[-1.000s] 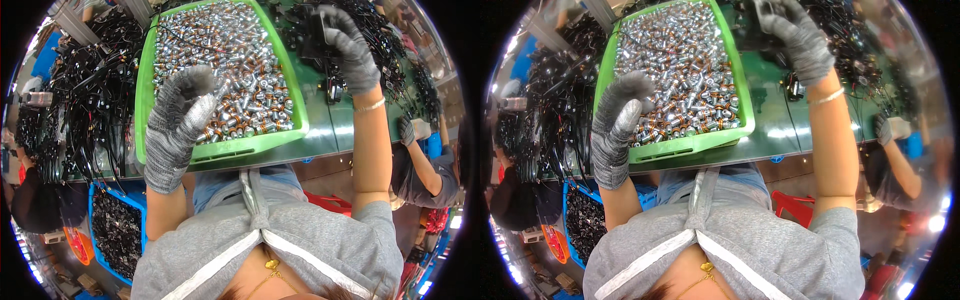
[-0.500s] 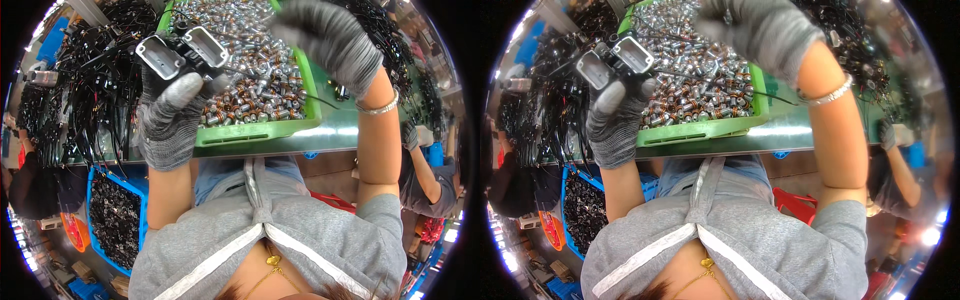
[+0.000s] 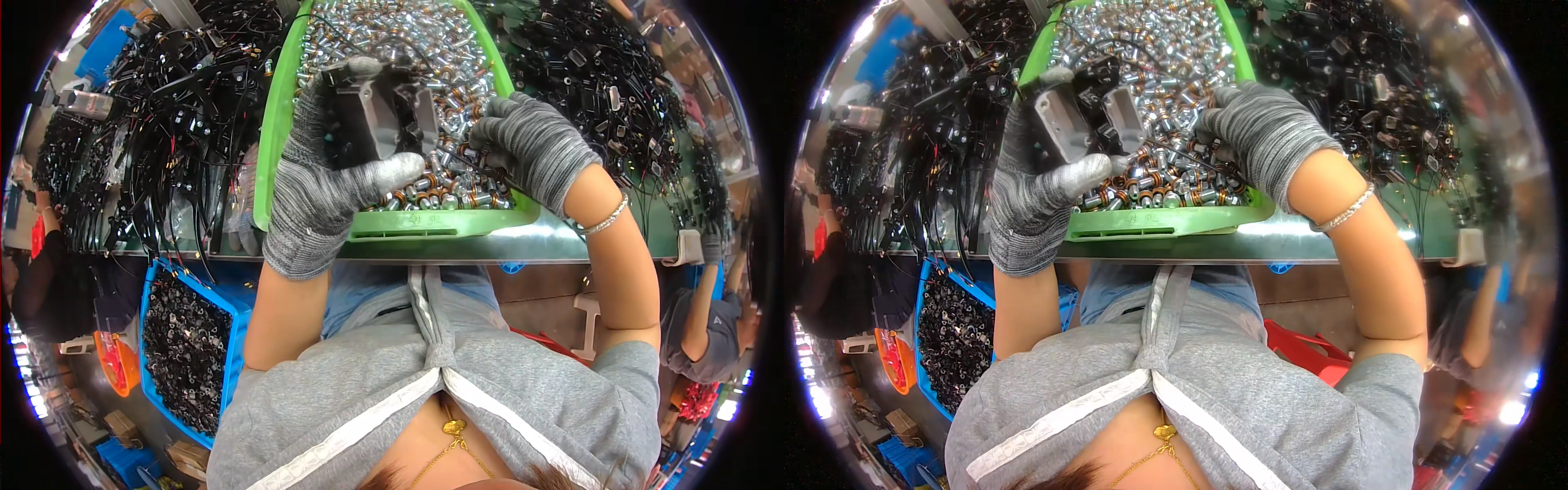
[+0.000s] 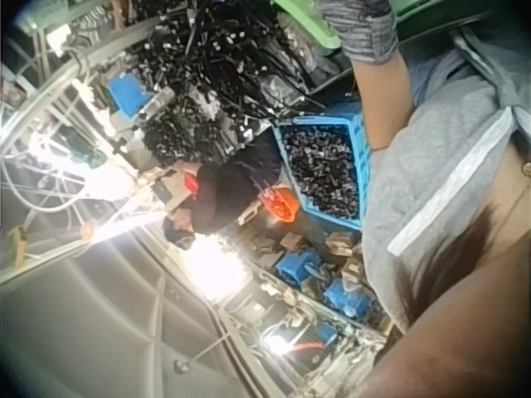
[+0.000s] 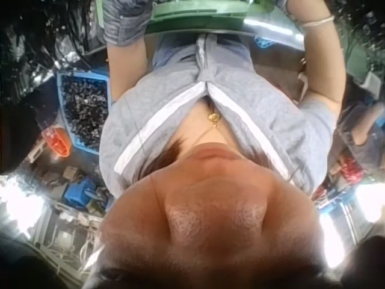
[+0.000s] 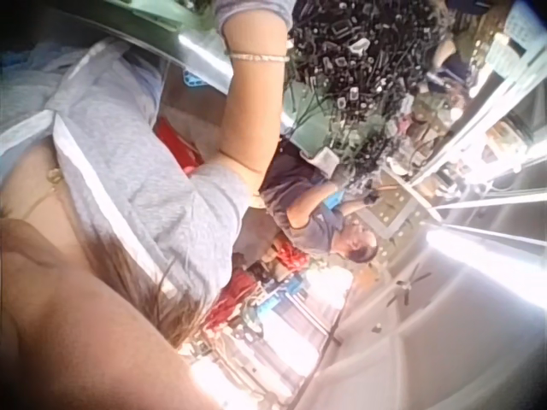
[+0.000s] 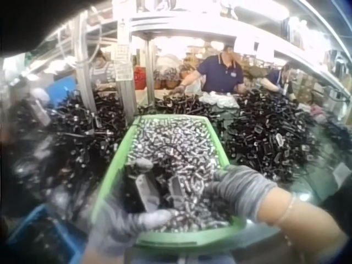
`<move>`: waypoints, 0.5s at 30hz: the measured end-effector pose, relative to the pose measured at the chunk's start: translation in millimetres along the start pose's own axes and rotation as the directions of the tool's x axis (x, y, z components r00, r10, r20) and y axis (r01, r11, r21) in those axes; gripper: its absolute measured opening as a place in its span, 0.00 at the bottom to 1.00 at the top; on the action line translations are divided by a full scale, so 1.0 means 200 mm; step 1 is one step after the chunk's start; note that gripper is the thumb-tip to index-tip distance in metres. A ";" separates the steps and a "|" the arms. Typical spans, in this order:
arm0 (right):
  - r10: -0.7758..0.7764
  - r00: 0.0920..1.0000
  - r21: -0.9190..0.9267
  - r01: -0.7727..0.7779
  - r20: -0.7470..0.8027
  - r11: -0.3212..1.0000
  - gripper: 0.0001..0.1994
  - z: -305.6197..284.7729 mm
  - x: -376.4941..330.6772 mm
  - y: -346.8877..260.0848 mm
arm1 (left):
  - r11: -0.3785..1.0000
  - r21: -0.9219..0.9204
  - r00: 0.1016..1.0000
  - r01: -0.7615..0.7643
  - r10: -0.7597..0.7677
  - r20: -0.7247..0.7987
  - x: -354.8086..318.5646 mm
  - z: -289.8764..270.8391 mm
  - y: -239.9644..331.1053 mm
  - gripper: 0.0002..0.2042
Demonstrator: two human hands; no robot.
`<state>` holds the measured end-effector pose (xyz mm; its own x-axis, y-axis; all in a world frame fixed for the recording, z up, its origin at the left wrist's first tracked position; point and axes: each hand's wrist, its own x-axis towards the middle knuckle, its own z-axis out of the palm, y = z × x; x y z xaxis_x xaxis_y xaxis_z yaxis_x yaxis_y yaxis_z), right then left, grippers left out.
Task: The worker is assembling small hardware components by inserting silver metal parts into black plastic housings at a manual workstation.
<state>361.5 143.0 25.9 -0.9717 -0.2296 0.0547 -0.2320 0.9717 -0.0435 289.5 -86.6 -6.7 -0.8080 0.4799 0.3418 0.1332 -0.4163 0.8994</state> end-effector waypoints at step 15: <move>-0.121 0.879 0.496 0.368 -0.460 0.787 0.13 -0.31 0.08 -0.12 | 0.985 0.159 0.978 -0.069 0.036 0.204 -0.05 0.06 0.00 0.32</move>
<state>353.3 119.8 89.0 -0.8065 -0.2946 0.5126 -0.5616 0.6527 -0.5085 305.5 -81.6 -7.7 -0.6685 0.6122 0.4222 0.2780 -0.3208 0.9054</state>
